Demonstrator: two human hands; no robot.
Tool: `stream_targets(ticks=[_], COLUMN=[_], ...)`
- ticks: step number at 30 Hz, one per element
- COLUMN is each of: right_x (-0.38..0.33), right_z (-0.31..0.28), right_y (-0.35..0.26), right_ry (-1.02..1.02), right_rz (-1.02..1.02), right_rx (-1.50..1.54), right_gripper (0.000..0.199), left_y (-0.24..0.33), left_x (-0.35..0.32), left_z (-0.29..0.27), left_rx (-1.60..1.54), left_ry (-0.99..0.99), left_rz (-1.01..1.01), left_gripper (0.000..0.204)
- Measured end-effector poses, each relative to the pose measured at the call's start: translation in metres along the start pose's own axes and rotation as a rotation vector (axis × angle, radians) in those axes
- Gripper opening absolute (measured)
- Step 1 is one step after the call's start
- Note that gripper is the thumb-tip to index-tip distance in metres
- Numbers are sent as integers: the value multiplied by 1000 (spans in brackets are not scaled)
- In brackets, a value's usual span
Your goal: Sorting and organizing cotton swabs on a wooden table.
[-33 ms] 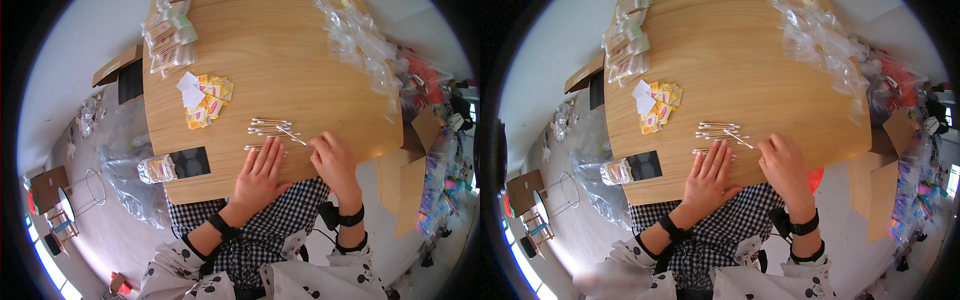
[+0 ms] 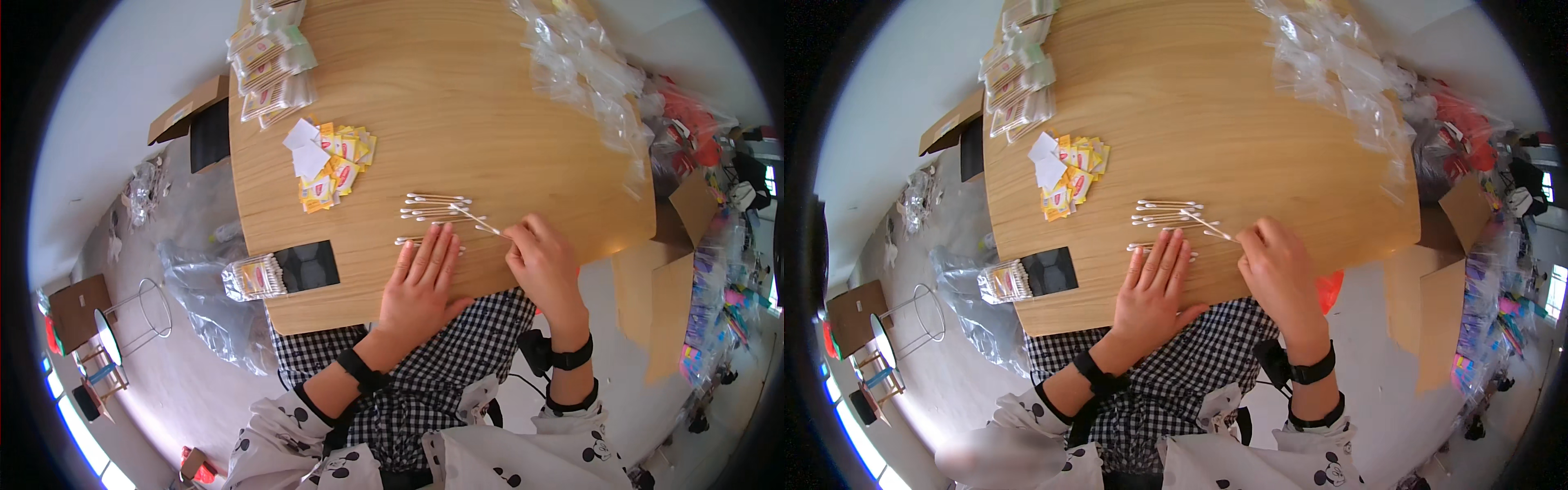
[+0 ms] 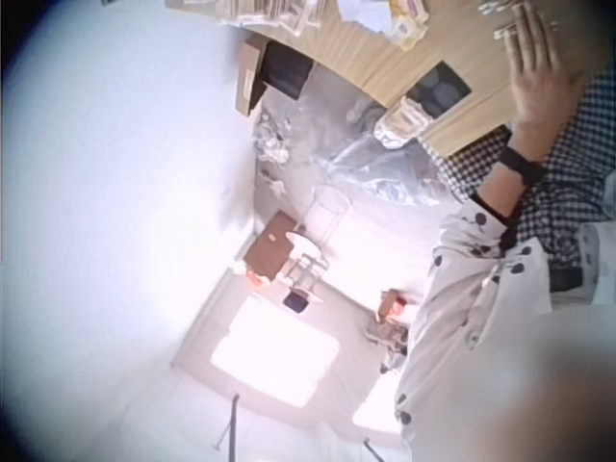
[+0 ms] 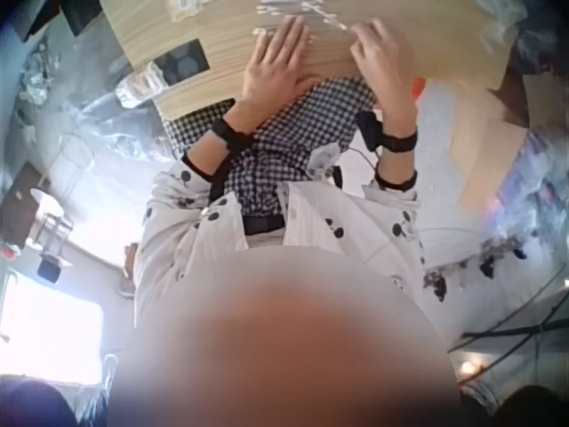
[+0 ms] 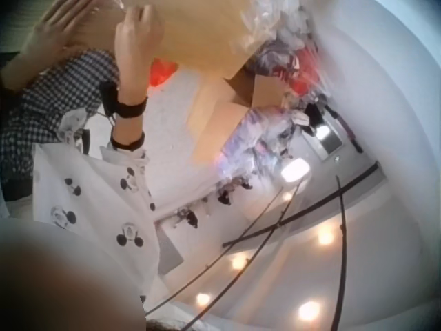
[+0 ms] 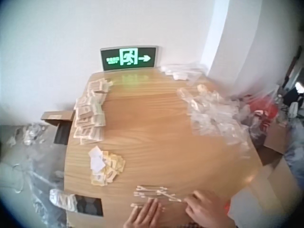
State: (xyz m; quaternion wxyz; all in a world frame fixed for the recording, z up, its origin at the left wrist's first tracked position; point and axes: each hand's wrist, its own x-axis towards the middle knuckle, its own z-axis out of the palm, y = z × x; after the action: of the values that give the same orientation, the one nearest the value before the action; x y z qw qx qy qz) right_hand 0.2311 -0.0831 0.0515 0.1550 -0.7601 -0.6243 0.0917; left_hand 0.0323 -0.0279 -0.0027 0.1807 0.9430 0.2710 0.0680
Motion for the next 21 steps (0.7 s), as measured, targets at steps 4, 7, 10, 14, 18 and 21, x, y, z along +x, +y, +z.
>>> stream_targets(ticks=[4,7,10,14,18,21], right_x=[-10,-18,-27,-69,-130,-128], right_z=[4,0,-3,-23,-48,-43], right_y=[10,16,24,48,78,82], right_ry=[45,59,88,167,60,119], right_rz=[33,103,189,409,570,583], right_rx=[90,109,169,179,-30,-170], right_gripper=[16,13,11,13,16,22], left_y=[1,0,-4,-16,-38,-49], left_x=[2,6,3,1,26,43], left_z=[-3,-4,0,-7,-24,-27], left_rx=[11,3,-33,18,-37,-53], left_ry=[-9,-1,-6,46,86,84], left_rz=[0,17,10,-27,-66,-24], left_gripper=[90,90,94,96,98,98])
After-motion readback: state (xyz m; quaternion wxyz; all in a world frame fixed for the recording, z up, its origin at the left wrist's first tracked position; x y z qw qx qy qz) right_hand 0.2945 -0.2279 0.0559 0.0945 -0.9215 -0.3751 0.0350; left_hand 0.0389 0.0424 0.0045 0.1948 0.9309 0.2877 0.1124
